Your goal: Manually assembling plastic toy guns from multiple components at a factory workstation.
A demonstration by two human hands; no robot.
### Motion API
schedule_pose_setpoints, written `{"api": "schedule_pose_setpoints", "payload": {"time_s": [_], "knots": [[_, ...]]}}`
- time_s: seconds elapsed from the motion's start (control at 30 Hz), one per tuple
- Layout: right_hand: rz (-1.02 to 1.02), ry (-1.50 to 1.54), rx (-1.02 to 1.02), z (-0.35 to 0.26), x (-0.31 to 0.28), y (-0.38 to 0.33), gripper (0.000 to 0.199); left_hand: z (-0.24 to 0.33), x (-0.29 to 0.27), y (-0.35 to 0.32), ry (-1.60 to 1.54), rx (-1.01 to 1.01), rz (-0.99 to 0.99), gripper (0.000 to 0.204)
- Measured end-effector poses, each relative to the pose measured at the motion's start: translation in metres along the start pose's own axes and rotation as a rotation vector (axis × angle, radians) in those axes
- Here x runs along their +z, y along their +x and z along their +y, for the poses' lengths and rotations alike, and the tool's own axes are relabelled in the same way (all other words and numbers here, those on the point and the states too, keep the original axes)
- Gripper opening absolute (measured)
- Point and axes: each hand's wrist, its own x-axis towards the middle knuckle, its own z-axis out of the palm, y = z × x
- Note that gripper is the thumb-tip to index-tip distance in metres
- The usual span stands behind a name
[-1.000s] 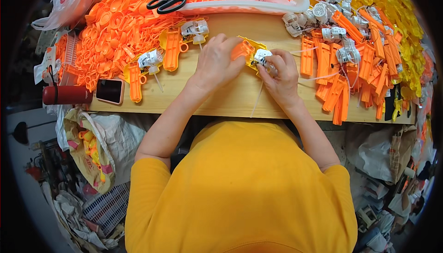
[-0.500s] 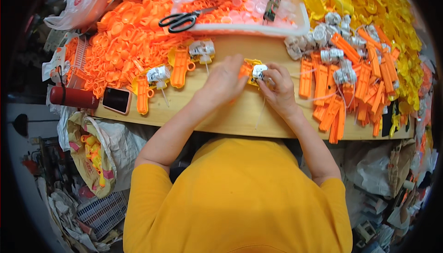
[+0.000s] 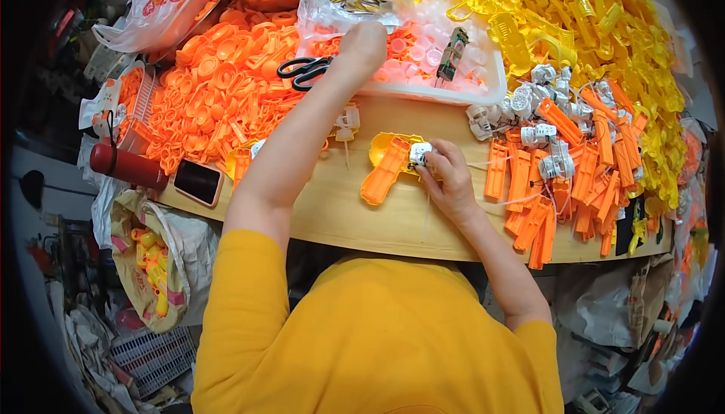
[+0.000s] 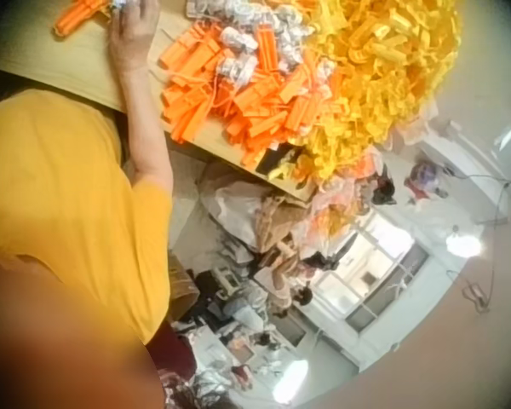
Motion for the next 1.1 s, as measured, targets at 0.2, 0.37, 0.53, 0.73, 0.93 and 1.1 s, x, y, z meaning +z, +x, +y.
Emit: {"api": "schedule_pose_setpoints", "payload": {"time_s": [0.2, 0.37, 0.53, 0.73, 0.93, 1.1], "knots": [[0.027, 0.02, 0.006, 0.001, 0.001, 0.002, 0.032, -0.001, 0.029, 0.022, 0.159, 0.097, -0.083, 0.018], [0.01, -0.011, -0.007, 0.002, -0.002, 0.001, 0.032, 0.003, 0.0, 0.024, -0.359, -0.044, -0.239, 0.014], [0.006, 0.009, -0.001, -0.001, -0.001, -0.002, 0.032, -0.004, -0.021, 0.0, -1.272, -0.348, -0.362, 0.015], [0.018, 0.029, 0.008, 0.004, 0.002, -0.004, 0.031, 0.022, -0.046, -0.069, -1.38, -0.27, -0.325, 0.014], [0.02, -0.007, 0.019, 0.005, 0.001, -0.003, 0.031, 0.04, -0.032, -0.156, -0.798, 0.204, -0.192, 0.013], [0.015, -0.01, 0.0, 0.005, 0.003, -0.004, 0.031, 0.037, -0.004, -0.197, -0.572, 0.513, 0.021, 0.017]]}}
